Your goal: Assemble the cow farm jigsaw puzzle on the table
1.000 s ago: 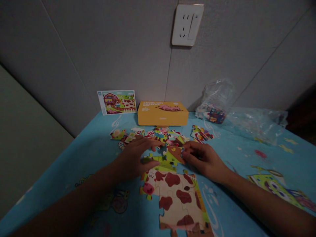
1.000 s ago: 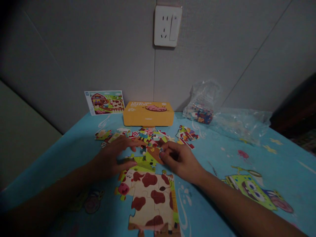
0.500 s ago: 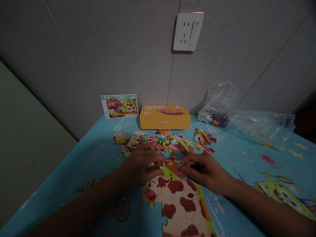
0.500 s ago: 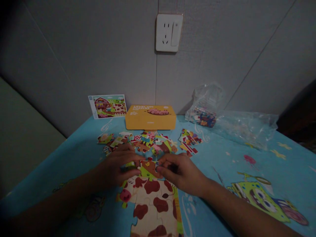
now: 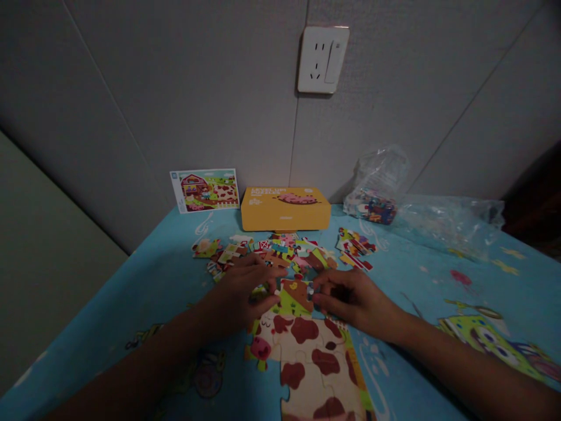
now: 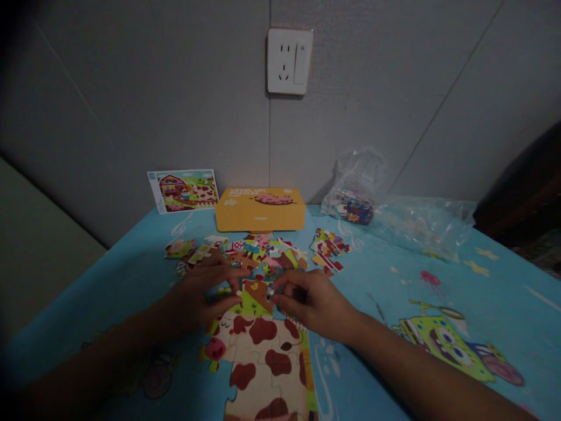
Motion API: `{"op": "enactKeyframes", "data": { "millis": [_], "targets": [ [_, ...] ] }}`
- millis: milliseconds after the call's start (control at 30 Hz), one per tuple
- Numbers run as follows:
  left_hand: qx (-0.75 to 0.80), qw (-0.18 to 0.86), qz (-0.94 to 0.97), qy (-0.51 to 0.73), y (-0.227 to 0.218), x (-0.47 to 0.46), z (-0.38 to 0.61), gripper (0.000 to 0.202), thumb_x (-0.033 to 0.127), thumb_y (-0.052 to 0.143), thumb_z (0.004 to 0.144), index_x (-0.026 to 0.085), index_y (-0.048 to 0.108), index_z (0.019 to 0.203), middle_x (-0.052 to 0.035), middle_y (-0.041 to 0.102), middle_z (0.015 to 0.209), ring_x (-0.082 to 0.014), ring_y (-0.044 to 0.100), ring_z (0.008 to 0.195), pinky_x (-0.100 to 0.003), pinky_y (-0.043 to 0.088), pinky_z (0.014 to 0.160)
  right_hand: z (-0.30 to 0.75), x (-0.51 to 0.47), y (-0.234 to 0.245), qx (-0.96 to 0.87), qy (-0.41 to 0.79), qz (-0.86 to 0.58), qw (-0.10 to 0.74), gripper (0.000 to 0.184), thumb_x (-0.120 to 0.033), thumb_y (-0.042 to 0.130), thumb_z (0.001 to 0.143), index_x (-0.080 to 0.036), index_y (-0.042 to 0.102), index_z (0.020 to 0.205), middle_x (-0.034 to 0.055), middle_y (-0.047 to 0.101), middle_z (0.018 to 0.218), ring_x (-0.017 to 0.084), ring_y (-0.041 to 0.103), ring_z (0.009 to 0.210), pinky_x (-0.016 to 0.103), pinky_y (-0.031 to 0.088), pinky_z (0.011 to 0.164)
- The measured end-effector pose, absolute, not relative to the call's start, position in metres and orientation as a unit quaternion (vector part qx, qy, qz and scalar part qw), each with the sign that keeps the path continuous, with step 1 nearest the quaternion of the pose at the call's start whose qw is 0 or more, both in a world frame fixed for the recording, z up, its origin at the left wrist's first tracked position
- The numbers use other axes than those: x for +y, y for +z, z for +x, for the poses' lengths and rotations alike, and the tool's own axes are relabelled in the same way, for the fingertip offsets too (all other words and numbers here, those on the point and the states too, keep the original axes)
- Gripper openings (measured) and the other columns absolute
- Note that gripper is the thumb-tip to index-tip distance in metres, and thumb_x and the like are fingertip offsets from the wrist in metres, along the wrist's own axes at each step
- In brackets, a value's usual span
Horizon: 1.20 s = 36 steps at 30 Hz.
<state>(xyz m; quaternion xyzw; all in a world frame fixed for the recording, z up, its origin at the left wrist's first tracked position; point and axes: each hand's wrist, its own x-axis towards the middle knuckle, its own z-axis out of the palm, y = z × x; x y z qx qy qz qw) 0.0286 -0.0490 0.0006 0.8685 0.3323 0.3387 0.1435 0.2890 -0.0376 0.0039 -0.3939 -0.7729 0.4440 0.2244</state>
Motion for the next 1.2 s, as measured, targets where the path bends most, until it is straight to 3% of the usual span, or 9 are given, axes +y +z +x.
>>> {"op": "enactKeyframes", "data": {
  "millis": [133,267,433,967,1200],
  "targets": [
    [0.345,0.153,0.864,0.334,0.0018,-0.0491,0.0292,0.035,0.008,0.067,0.082,0.022,0.058,0.113,0.0014,0.066,0.086,-0.0174,0.056,0.09,-0.032,0.045,0.084,0.2904,-0.0358,-0.0003,-0.775,0.439,-0.387,0.238,0.027,-0.037,0.059,0.088,-0.014,0.063,0.102,-0.0036,0.055,0.059,0.008,0.044,0.048,0.02,0.034,0.046],
    [0.363,0.164,0.85,0.346,0.0044,-0.05,0.0303,0.02,0.007,0.065,0.081,0.02,0.057,0.093,0.0,0.065,0.088,-0.0173,0.058,0.094,-0.033,0.044,0.087,0.2913,-0.0341,-0.0031,-0.78,0.421,-0.38,0.263,0.035,-0.033,0.06,0.088,-0.015,0.059,0.118,-0.005,0.054,0.061,0.008,0.045,0.049,0.02,0.036,0.047],
    [0.359,0.161,0.856,0.334,0.0034,-0.0494,0.0299,0.018,0.006,0.065,0.079,0.02,0.058,0.088,0.0,0.063,0.086,-0.016,0.056,0.086,-0.029,0.044,0.078,0.2907,-0.0343,0.0,-0.795,0.4,-0.383,0.248,0.028,-0.034,0.061,0.088,-0.016,0.065,0.109,-0.0041,0.057,0.06,0.008,0.045,0.049,0.02,0.035,0.047],
    [0.306,0.12,0.877,0.352,0.0023,-0.0463,0.0287,0.009,0.01,0.067,0.082,0.018,0.063,0.084,-0.0006,0.068,0.079,-0.0168,0.055,0.083,-0.029,0.045,0.075,0.2897,-0.0341,-0.0008,-0.802,0.391,-0.388,0.232,0.025,-0.03,0.061,0.087,-0.017,0.064,0.109,-0.0044,0.056,0.059,0.008,0.045,0.047,0.019,0.034,0.046],
    [0.344,0.166,0.853,0.355,-0.0026,-0.0477,0.0304,0.019,0.006,0.065,0.079,0.02,0.061,0.091,0.001,0.064,0.083,-0.0158,0.055,0.086,-0.026,0.043,0.077,0.2889,-0.0349,0.0042,-0.804,0.393,-0.38,0.235,0.025,-0.03,0.06,0.087,-0.016,0.066,0.107,-0.0041,0.057,0.06,0.008,0.045,0.048,0.019,0.034,0.047]
  ]
}}
